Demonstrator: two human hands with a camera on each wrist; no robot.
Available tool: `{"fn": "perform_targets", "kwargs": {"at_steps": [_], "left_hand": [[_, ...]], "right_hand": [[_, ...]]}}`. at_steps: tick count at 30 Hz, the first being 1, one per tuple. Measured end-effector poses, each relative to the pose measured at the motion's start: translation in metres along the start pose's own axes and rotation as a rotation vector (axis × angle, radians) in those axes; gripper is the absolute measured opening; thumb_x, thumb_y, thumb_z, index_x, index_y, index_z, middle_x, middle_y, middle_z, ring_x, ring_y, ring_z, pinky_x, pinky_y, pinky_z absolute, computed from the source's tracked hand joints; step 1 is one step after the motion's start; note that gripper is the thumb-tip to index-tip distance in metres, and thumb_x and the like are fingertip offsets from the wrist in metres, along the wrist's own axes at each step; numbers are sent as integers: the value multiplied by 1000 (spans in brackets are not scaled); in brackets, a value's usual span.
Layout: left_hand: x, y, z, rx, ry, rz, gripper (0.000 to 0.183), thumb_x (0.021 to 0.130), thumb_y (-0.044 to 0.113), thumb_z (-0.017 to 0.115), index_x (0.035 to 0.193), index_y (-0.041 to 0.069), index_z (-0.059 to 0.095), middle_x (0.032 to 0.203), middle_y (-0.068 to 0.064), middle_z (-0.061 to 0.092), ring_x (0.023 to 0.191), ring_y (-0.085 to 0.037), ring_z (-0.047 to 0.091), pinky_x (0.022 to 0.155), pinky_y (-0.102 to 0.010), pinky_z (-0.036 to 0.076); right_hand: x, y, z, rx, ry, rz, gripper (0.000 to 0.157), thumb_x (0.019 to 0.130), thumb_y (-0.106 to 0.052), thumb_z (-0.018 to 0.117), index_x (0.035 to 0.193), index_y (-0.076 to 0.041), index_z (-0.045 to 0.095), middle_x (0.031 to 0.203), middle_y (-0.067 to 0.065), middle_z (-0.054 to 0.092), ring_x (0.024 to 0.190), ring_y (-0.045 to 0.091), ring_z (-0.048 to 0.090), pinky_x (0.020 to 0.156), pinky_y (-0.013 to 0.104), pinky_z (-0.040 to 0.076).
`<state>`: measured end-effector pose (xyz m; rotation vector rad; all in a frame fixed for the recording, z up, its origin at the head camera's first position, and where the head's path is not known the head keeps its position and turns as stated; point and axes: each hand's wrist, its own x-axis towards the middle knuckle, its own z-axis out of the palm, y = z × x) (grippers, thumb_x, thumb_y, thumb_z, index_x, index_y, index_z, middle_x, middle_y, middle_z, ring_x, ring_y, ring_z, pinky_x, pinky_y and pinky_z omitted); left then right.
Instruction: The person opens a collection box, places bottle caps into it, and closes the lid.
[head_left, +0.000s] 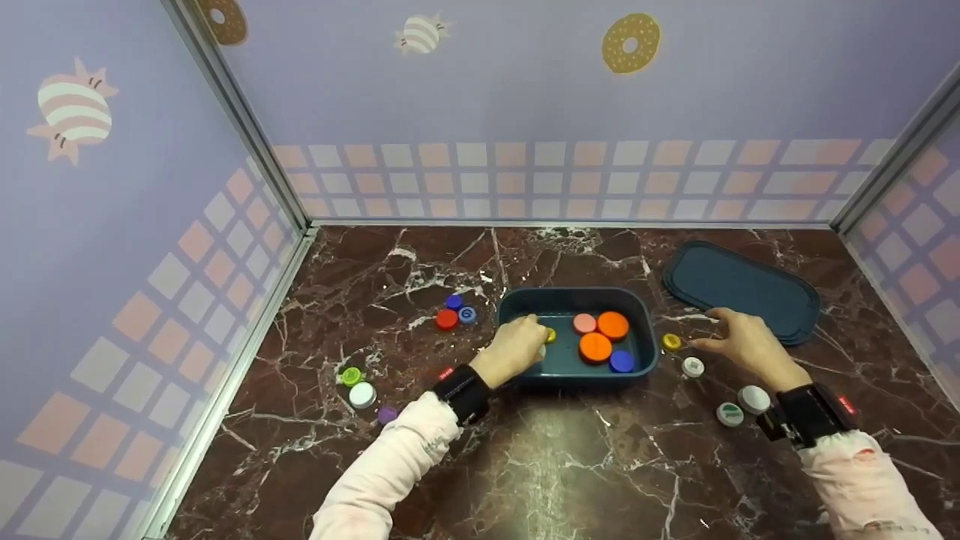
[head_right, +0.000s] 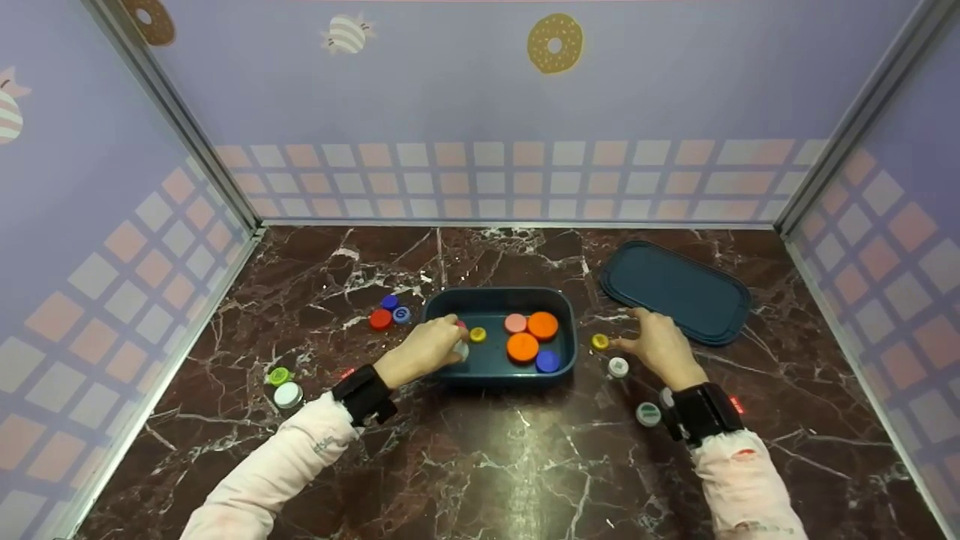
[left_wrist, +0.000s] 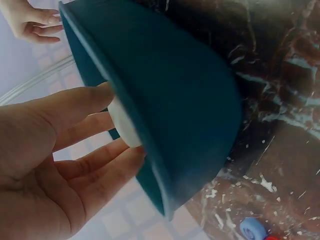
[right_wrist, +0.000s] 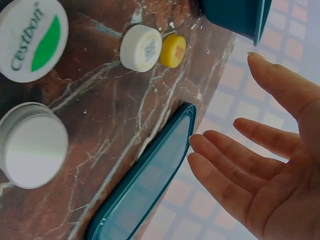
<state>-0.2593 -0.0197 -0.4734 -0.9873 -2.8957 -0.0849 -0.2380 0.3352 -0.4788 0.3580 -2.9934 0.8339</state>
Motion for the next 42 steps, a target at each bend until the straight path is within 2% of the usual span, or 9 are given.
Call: {"fn": "perform_targets", "kwargs": {"at_steps": [3, 7, 14, 22, 25, 29, 34, 42], "left_hand": [[0, -2, 4, -4, -20, -6, 14, 70, 11, 70, 84, 9, 67, 78, -8, 57, 68, -24, 58, 56, -37, 48], [0, -4, 9, -15, -68, -21, 13, 70, 10, 70, 82, 8, 66, 78, -10, 60, 69, -25, 59, 54, -39, 48], [0, -9, 17, 45, -141, -24, 7, 69, 7, 68, 72, 8, 62, 76, -7, 61, 67, -26, 60, 52, -40, 48], [2, -11, 13, 39, -183, -21, 23, 65, 8, 73, 61, 12, 51, 74, -4, 61, 65, -23, 59, 54, -39, 48], [3, -12, 11, 15, -166, -21, 23, 62, 13, 77, 63, 12, 55, 77, -5, 62, 67, -22, 59, 54, -38, 48], [4, -13, 7, -19, -99, -10, 27, 59, 22, 82, 77, 10, 66, 79, -6, 60, 71, -22, 58, 55, -37, 48], [4, -10, 2, -11, -45, 11, 28, 66, 25, 80, 88, 12, 70, 79, -5, 55, 74, -22, 57, 56, -36, 48], [-1, -2, -2, 35, -25, 24, 29, 74, 31, 74, 95, 13, 68, 84, -5, 55, 76, -22, 56, 59, -35, 48]], "right_hand": [[-3, -5, -1, -9, -11, 10, 62, 78, -32, 70, 117, 12, 48, 84, 20, 59, 75, 35, 57, 64, 46, 42], [-4, -5, 4, 5, -32, 18, 61, 79, -30, 69, 118, 12, 47, 99, 31, 56, 88, 43, 55, 71, 50, 43], [-4, -5, 8, 7, -15, 4, 57, 78, -29, 70, 114, 12, 51, 100, 31, 57, 87, 42, 56, 71, 50, 43], [-1, -8, 6, 13, -27, 11, 59, 79, -31, 70, 115, 11, 50, 97, 29, 57, 84, 39, 56, 69, 49, 42], [1, -9, 6, 9, -34, 18, 56, 79, -29, 69, 115, 10, 51, 95, 26, 58, 82, 36, 56, 68, 47, 42], [4, -11, 6, 2, -52, 34, 56, 80, -28, 69, 117, 10, 50, 100, 29, 56, 88, 40, 54, 71, 49, 42], [9, -15, 7, -10, -85, 35, 62, 80, -30, 68, 121, 11, 45, 105, 32, 52, 92, 44, 52, 73, 50, 42], [19, -18, 11, 4, -103, 34, 70, 78, -43, 66, 120, 9, 47, 105, 31, 54, 91, 41, 54, 73, 49, 43]]}}
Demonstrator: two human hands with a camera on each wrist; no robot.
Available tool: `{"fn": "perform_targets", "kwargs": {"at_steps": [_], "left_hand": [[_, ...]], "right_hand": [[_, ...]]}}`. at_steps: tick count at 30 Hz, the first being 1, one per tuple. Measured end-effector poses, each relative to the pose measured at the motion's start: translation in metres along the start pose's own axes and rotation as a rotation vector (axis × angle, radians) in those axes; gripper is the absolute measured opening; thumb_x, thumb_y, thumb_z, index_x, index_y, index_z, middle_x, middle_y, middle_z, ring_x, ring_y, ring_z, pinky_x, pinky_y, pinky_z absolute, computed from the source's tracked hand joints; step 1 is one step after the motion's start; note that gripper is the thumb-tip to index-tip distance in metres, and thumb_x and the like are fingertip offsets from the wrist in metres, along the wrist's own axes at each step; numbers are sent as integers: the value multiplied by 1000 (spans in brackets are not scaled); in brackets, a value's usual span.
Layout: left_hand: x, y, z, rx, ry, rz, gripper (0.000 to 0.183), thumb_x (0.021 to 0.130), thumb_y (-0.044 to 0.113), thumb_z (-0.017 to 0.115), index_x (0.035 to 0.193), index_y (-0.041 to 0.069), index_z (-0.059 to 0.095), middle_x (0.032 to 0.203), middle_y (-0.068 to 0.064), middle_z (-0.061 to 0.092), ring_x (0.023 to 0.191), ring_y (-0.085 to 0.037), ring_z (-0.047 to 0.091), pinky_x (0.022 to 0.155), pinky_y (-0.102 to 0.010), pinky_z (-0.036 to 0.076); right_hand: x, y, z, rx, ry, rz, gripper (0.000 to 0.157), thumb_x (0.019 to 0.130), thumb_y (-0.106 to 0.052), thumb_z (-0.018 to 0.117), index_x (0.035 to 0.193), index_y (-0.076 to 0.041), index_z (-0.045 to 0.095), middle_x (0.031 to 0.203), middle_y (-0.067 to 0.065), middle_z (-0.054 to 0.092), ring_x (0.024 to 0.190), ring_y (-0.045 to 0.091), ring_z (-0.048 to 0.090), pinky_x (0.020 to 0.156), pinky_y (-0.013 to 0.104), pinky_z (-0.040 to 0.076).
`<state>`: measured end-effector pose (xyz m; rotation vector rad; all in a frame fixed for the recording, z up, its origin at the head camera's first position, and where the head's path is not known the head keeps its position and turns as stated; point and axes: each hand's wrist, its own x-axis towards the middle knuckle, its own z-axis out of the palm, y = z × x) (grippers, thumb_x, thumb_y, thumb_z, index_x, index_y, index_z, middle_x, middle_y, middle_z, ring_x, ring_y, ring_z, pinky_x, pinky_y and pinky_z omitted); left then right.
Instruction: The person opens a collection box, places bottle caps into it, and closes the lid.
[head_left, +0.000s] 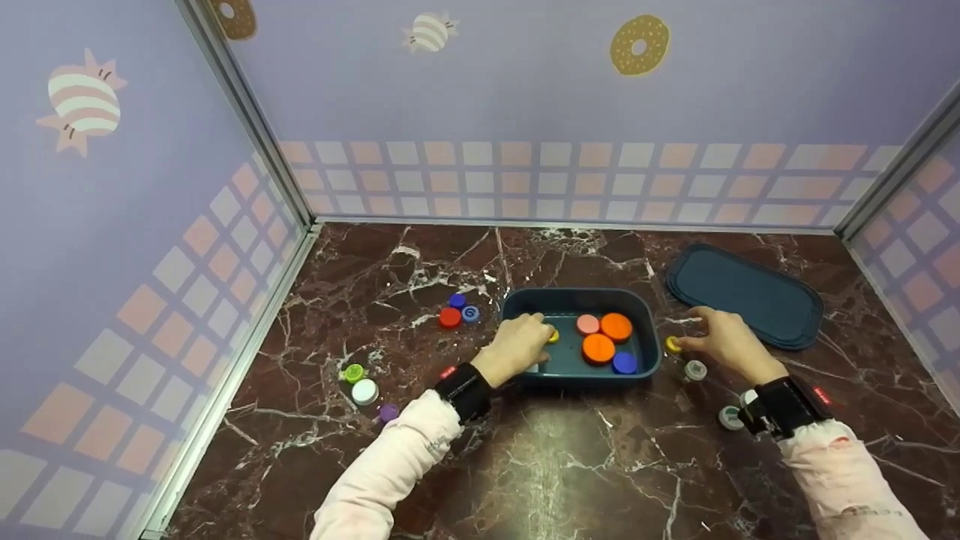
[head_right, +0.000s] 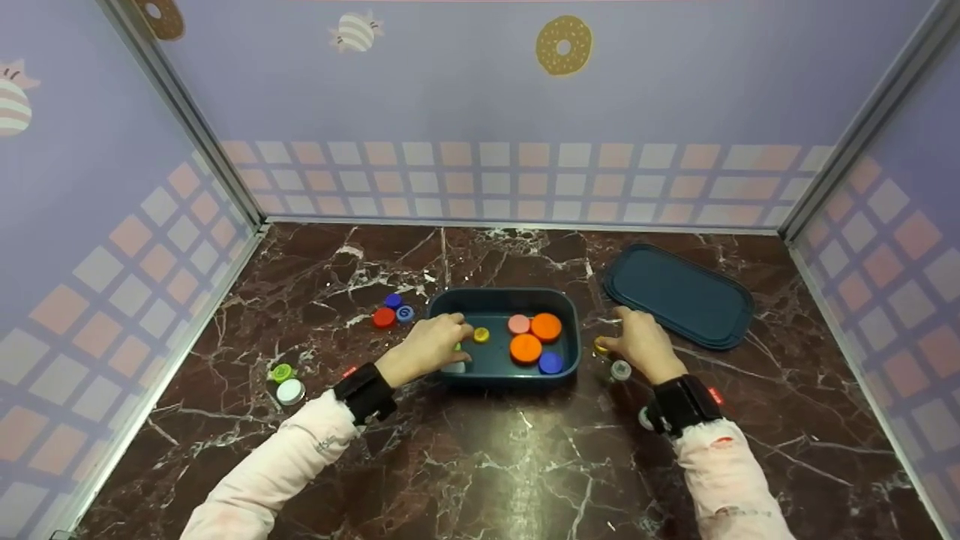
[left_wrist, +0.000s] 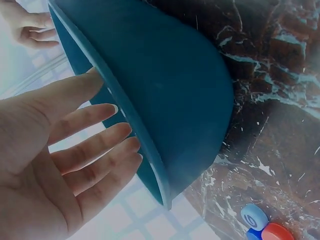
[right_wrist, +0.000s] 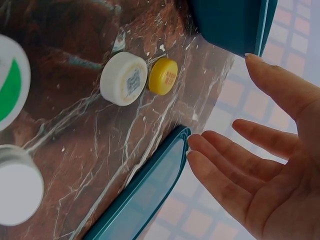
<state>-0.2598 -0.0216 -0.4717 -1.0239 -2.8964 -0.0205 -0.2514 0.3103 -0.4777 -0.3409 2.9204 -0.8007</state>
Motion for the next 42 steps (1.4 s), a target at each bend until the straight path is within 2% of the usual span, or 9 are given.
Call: {"fn": "perform_targets", "kwargs": {"at_steps": [3, 8, 11, 15, 18, 24, 30, 38, 42], "left_hand": [[-2, 0, 0, -3, 11, -5, 30, 75, 32, 73, 97, 13, 68, 86, -4, 55, 77, -21, 56, 59, -35, 48], [-6, -1, -3, -7, 43, -14, 31, 76, 32, 72, 100, 13, 67, 87, -5, 56, 78, -21, 56, 59, -36, 48], [-8, -5, -5, -1, 72, -20, 30, 76, 32, 71, 97, 12, 67, 86, -5, 55, 77, -21, 56, 58, -36, 48], [-12, -10, -10, -12, 108, -32, 27, 75, 33, 71, 91, 11, 65, 82, -4, 53, 75, -20, 55, 56, -35, 48], [-14, -15, -13, -41, 134, -46, 25, 75, 32, 71, 87, 11, 64, 80, -3, 51, 74, -20, 54, 54, -34, 47], [-20, -22, -16, -78, 152, -64, 26, 76, 33, 71, 86, 11, 62, 77, -2, 47, 72, -20, 53, 52, -33, 46], [-28, -30, -18, -84, 203, -63, 27, 77, 32, 70, 89, 9, 62, 78, -4, 48, 71, -21, 53, 52, -33, 45], [-39, -51, -26, -122, 231, -150, 32, 75, 32, 72, 94, 7, 64, 84, -6, 52, 78, -22, 54, 59, -35, 47], [-45, -61, -27, -127, 274, -182, 33, 76, 31, 72, 95, 6, 63, 87, -8, 54, 81, -25, 56, 60, -38, 48]], "right_hand": [[4, 0, 4, -9, -35, 6, 72, 79, -42, 66, 122, 11, 45, 106, 31, 53, 88, 40, 55, 72, 48, 43], [12, 2, 13, -57, -89, 8, 67, 79, -27, 69, 121, 17, 41, 106, 35, 51, 84, 41, 56, 70, 49, 44], [18, 3, 17, -89, -104, 1, 62, 78, -21, 70, 118, 18, 43, 97, 31, 54, 80, 39, 55, 68, 49, 44], [23, 4, 22, -130, -112, -20, 58, 77, -18, 70, 115, 18, 45, 94, 30, 54, 82, 42, 54, 69, 50, 43], [24, 5, 25, -151, -99, -44, 53, 77, -15, 69, 112, 18, 47, 96, 31, 54, 86, 45, 53, 71, 51, 43], [24, 6, 31, -151, -59, -98, 31, 75, -8, 69, 95, 12, 55, 80, 21, 57, 74, 38, 56, 65, 48, 45], [27, 8, 37, -133, -54, -108, 27, 72, -5, 72, 90, 9, 57, 79, 19, 59, 73, 36, 57, 66, 46, 46], [30, 8, 38, -131, -24, -140, 18, 67, 1, 73, 81, 5, 61, 72, 13, 60, 68, 32, 57, 64, 45, 46], [31, 7, 39, -144, -9, -167, 15, 67, 4, 71, 77, 4, 60, 68, 13, 59, 65, 32, 57, 61, 45, 46]]}}
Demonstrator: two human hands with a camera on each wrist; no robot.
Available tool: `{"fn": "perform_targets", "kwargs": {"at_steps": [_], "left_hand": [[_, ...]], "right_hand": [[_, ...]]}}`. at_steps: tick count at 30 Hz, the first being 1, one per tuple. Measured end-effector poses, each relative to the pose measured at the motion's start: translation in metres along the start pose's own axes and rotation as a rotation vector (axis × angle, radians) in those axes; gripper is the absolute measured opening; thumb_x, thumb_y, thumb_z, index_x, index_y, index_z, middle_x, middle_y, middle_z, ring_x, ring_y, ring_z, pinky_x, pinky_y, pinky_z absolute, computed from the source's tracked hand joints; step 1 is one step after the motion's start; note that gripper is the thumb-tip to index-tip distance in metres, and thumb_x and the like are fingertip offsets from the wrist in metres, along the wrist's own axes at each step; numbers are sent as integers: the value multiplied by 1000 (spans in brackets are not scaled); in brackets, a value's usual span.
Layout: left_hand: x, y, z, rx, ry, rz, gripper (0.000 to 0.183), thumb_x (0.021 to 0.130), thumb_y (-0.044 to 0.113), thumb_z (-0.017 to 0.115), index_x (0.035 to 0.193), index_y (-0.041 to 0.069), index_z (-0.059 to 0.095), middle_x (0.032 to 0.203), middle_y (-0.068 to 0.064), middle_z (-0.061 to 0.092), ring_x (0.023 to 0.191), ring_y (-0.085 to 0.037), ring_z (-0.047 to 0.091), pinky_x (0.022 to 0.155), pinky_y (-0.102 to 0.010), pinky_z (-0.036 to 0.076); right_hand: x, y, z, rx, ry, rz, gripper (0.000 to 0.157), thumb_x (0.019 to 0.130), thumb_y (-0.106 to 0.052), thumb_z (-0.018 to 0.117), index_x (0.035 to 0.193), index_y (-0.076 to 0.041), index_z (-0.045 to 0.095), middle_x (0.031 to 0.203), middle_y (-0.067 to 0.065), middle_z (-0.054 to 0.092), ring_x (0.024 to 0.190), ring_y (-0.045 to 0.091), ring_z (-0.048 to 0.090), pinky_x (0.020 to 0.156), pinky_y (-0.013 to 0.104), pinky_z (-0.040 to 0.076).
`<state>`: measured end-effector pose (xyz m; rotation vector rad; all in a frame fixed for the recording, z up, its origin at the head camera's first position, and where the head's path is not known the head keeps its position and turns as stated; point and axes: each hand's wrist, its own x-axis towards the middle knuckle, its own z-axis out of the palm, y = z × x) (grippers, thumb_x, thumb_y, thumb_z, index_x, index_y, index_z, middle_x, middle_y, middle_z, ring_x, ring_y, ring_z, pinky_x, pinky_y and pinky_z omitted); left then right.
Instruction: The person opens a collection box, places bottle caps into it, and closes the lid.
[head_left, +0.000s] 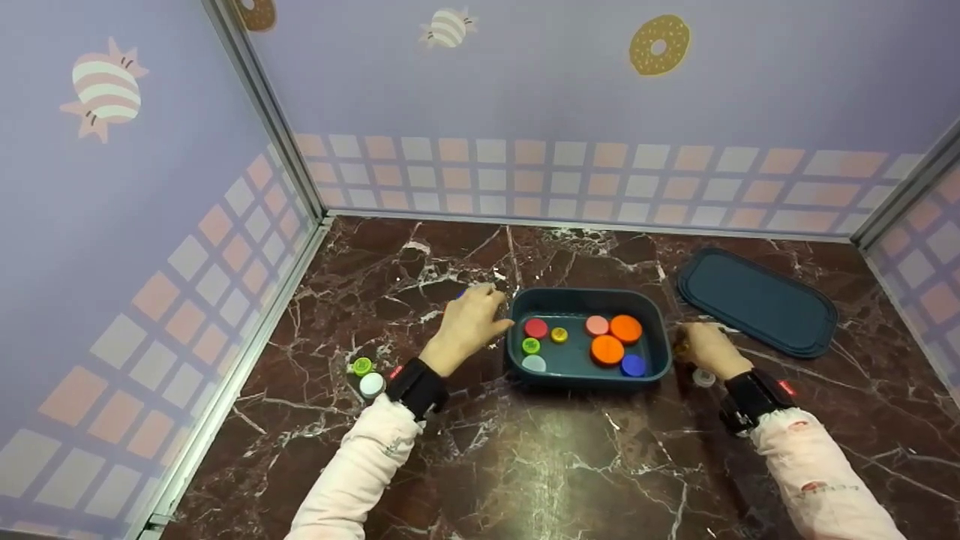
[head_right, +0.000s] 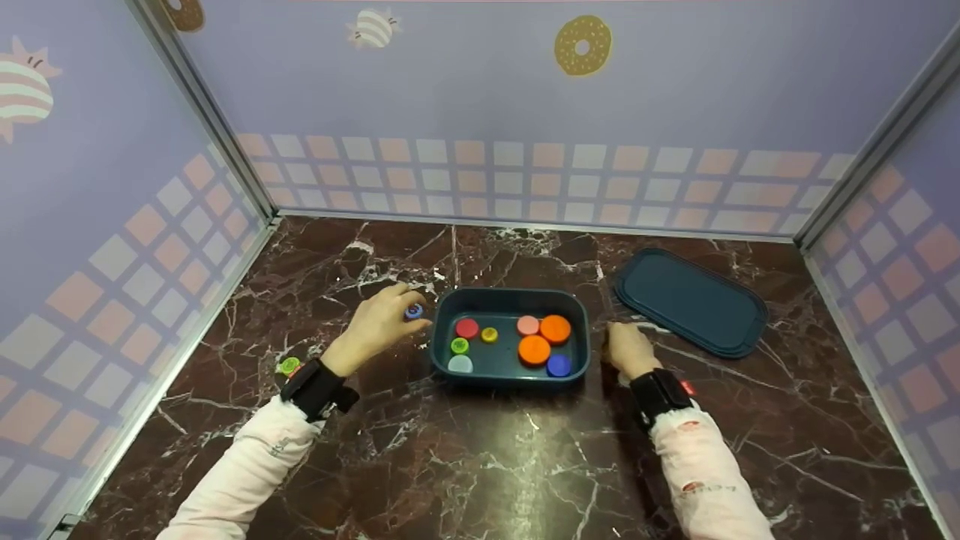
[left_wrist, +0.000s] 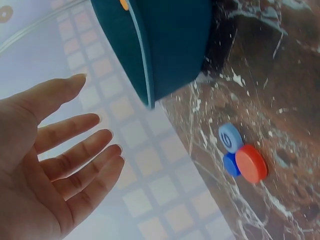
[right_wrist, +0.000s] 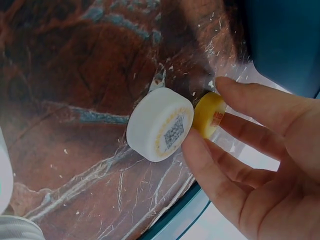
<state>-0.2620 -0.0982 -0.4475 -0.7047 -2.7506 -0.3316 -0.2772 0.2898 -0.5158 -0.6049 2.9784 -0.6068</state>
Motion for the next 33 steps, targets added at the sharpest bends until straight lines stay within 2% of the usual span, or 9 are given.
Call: {"fn": "perform_targets", "kwargs": {"at_steps": [3, 7, 14, 20, 25, 33], "left_hand": [[-2, -7, -1, -6, 48, -13, 35, 74, 28, 74, 98, 4, 63, 89, -10, 55, 83, -28, 57, 61, -41, 48], [-6, -15, -1, -17, 81, -37, 35, 74, 27, 74, 97, 4, 63, 88, -10, 55, 81, -29, 57, 59, -43, 48], [-11, -27, -1, -33, 43, -109, 33, 73, 28, 75, 88, 3, 62, 83, -11, 53, 76, -31, 56, 56, -44, 47], [-19, -36, -3, 7, 8, -157, 32, 73, 30, 73, 91, 4, 64, 80, -7, 52, 75, -27, 57, 55, -42, 48], [-27, -45, 0, 8, 0, -173, 33, 72, 30, 75, 87, 4, 63, 77, -7, 50, 72, -28, 57, 55, -42, 47], [-39, -58, 8, -22, -59, -231, 28, 71, 23, 76, 86, 2, 64, 78, -9, 52, 71, -30, 58, 57, -44, 47]], "right_hand": [[-1, 1, 2, 1, 8, -10, 13, 68, 5, 70, 77, 4, 60, 67, 13, 58, 64, 32, 57, 59, 45, 46], [-2, 1, 2, 1, 23, -26, 11, 70, 4, 70, 75, 5, 59, 64, 12, 57, 60, 30, 57, 55, 43, 46], [-5, 2, -6, 32, 43, -15, 7, 71, 2, 67, 69, 2, 60, 58, 4, 53, 54, 24, 54, 53, 41, 45], [-5, -1, -19, 33, 75, 27, 8, 73, 3, 67, 77, 8, 62, 67, 14, 59, 64, 35, 57, 59, 46, 46], [-6, -9, -32, 52, 85, 73, 10, 77, 4, 66, 85, 10, 61, 78, 22, 60, 74, 41, 57, 63, 47, 46], [-5, -30, -51, 94, 173, 61, 13, 79, 1, 66, 89, 8, 60, 76, 17, 57, 67, 32, 55, 59, 44, 44]]}}
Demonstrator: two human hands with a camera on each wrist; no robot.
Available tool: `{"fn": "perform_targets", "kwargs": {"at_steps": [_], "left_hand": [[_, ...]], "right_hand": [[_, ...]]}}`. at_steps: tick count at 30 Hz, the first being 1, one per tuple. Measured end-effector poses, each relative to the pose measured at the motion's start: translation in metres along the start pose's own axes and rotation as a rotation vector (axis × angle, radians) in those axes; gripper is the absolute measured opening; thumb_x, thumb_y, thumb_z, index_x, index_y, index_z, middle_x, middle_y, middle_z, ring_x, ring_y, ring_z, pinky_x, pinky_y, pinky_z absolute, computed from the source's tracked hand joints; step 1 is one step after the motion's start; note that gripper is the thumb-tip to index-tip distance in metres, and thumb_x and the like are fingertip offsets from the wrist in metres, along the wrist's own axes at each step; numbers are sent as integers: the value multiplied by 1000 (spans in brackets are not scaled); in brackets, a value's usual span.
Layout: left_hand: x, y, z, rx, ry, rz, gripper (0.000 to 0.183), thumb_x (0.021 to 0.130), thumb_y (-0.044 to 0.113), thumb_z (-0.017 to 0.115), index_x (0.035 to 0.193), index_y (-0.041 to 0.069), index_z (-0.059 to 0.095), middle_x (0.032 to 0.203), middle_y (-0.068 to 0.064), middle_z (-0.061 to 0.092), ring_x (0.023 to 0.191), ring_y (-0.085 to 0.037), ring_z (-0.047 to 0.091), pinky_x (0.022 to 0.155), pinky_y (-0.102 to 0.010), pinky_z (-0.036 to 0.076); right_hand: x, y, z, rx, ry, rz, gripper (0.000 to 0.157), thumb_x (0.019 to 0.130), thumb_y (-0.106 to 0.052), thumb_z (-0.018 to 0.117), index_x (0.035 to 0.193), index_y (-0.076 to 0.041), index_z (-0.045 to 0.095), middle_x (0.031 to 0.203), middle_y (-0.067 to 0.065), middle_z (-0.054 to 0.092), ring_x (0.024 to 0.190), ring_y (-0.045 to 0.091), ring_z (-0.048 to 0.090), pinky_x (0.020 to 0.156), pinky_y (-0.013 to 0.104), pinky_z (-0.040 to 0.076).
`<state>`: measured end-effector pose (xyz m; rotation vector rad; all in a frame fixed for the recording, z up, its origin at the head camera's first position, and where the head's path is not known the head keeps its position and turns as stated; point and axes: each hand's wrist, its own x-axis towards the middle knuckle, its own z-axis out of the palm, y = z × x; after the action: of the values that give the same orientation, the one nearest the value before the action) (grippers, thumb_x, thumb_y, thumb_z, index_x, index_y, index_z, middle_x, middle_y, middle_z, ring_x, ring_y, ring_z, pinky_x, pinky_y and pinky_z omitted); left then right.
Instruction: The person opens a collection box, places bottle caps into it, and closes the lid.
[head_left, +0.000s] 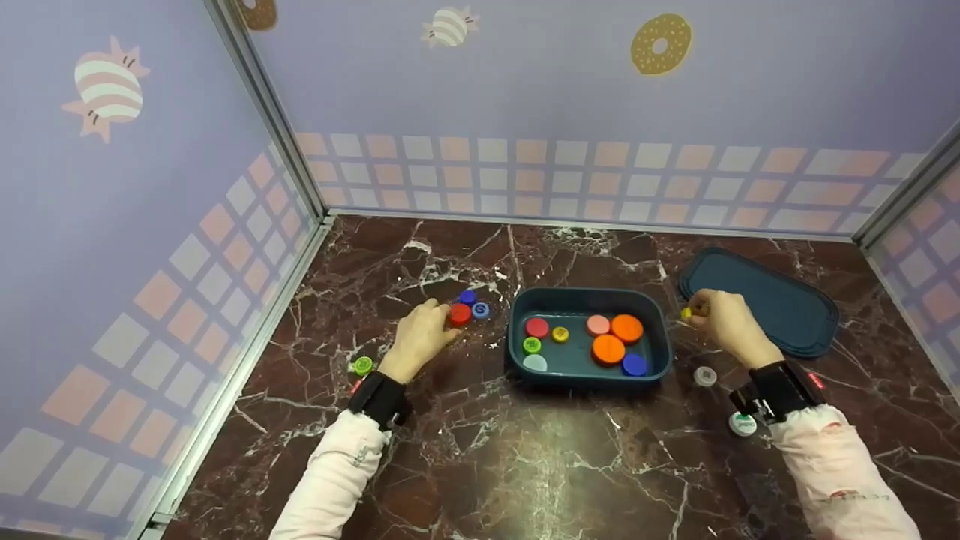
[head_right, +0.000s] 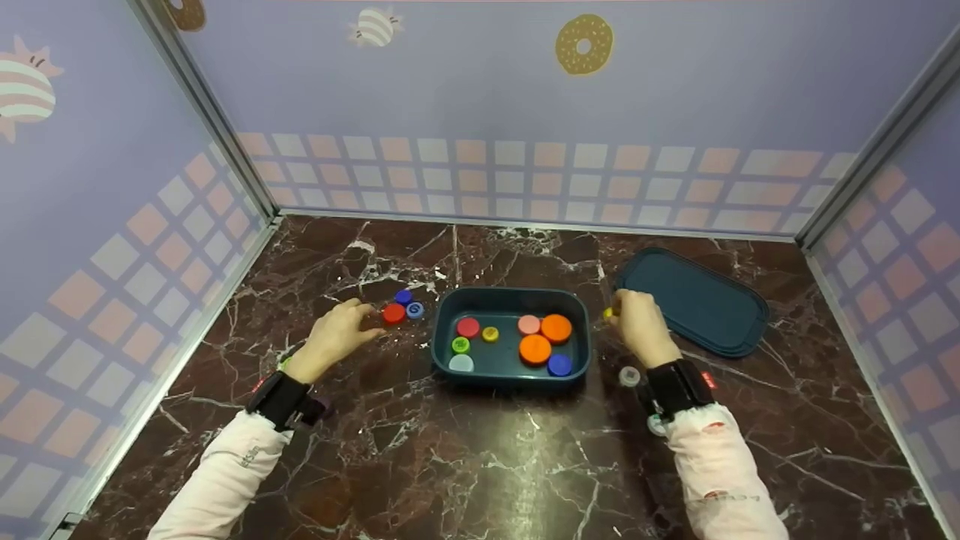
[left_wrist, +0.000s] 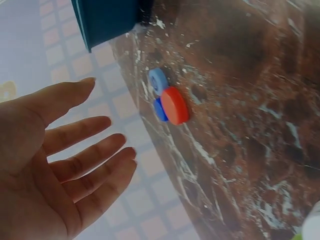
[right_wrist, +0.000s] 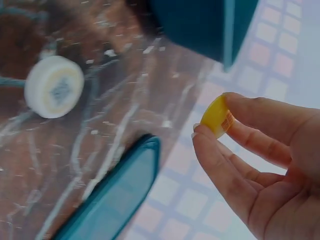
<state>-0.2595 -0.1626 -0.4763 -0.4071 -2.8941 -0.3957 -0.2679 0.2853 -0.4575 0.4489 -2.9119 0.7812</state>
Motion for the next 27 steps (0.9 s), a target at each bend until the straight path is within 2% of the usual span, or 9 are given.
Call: {"fn": "perform_targets", "kwargs": {"at_steps": [4, 9, 16, 27], "left_hand": [[-5, -6, 2, -3, -24, -16, 30, 72, 21, 75, 92, 1, 66, 82, -10, 54, 75, -30, 58, 61, -44, 47], [-10, -12, 1, 27, -60, -25, 31, 73, 24, 75, 93, 2, 64, 83, -11, 54, 78, -31, 58, 62, -45, 47], [-19, -22, -1, 64, -128, -65, 29, 74, 23, 74, 92, 2, 64, 85, -13, 54, 78, -33, 58, 60, -47, 47], [-30, -36, -2, 56, -116, -106, 35, 73, 24, 74, 97, 1, 64, 90, -13, 57, 83, -34, 58, 61, -48, 47]], "right_hand": [[6, -16, 1, 5, 33, -64, 15, 76, 1, 69, 86, 7, 60, 74, 15, 58, 65, 30, 56, 59, 43, 45], [10, -32, 11, 14, 29, -164, 14, 72, 1, 72, 81, 4, 61, 69, 9, 59, 62, 25, 57, 56, 39, 46], [10, -47, 28, 37, -67, -203, 13, 73, 2, 71, 82, 2, 62, 69, 5, 55, 60, 20, 52, 55, 35, 43], [8, -62, 49, 0, -158, -265, 12, 71, 3, 70, 79, 1, 62, 68, 7, 58, 58, 19, 54, 54, 34, 45]]}}
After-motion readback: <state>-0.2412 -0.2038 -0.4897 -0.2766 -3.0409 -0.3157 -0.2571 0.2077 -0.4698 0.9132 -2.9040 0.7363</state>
